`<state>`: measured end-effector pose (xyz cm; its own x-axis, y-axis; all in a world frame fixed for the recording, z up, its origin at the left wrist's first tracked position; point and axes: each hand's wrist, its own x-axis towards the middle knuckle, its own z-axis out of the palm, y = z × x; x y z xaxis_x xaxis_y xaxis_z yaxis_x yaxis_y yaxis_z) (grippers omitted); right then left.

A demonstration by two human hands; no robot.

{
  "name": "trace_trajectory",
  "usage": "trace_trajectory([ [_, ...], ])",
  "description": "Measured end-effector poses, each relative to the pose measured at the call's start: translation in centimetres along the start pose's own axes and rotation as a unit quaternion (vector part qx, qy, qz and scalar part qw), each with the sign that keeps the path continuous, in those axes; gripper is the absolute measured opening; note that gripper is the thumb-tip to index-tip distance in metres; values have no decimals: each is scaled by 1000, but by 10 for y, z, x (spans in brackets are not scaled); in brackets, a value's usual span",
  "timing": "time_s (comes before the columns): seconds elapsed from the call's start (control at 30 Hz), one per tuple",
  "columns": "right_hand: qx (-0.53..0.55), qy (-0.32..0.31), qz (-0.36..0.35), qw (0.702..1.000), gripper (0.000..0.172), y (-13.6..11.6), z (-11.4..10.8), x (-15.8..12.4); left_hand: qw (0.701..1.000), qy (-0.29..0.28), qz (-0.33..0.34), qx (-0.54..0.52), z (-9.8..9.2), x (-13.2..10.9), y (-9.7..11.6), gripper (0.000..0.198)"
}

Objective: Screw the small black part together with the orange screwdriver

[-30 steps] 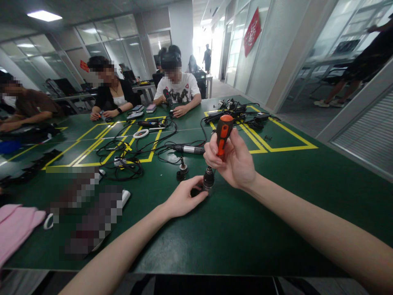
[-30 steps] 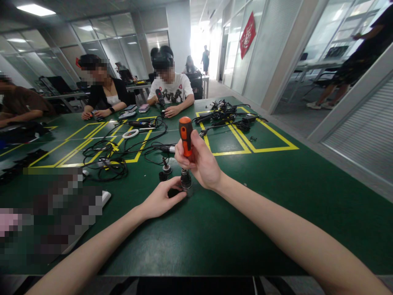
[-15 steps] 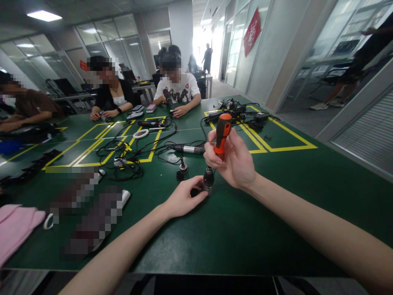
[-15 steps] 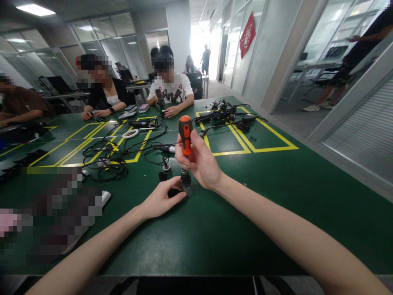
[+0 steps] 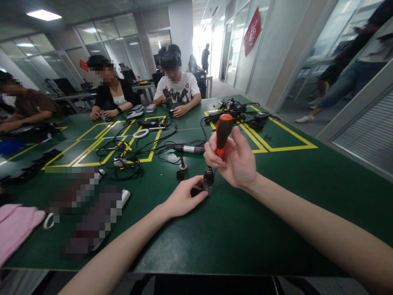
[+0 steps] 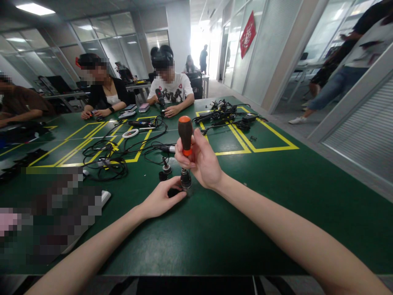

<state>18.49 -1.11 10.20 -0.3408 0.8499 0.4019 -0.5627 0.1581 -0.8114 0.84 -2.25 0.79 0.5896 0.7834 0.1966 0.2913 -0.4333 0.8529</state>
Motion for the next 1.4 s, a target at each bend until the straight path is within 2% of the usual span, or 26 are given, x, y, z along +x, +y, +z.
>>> trace_trajectory([
  [0.17,-12,20,-9,1000,52,0,2,-1,1000,2,-1,-3,0,0,0,37],
  [0.93,4,-5,-1,1000,62,0,0,2,1000,5,-3,-2,1,0,-1,37],
  [1.17,2,-2,-6,1000,56,-1,1,0,1000,-3,-3,-1,0,0,3,35],
  [1.4,24,-11,4,1000,63,2,-1,3,1000,0,2,-3,0,0,1,35],
])
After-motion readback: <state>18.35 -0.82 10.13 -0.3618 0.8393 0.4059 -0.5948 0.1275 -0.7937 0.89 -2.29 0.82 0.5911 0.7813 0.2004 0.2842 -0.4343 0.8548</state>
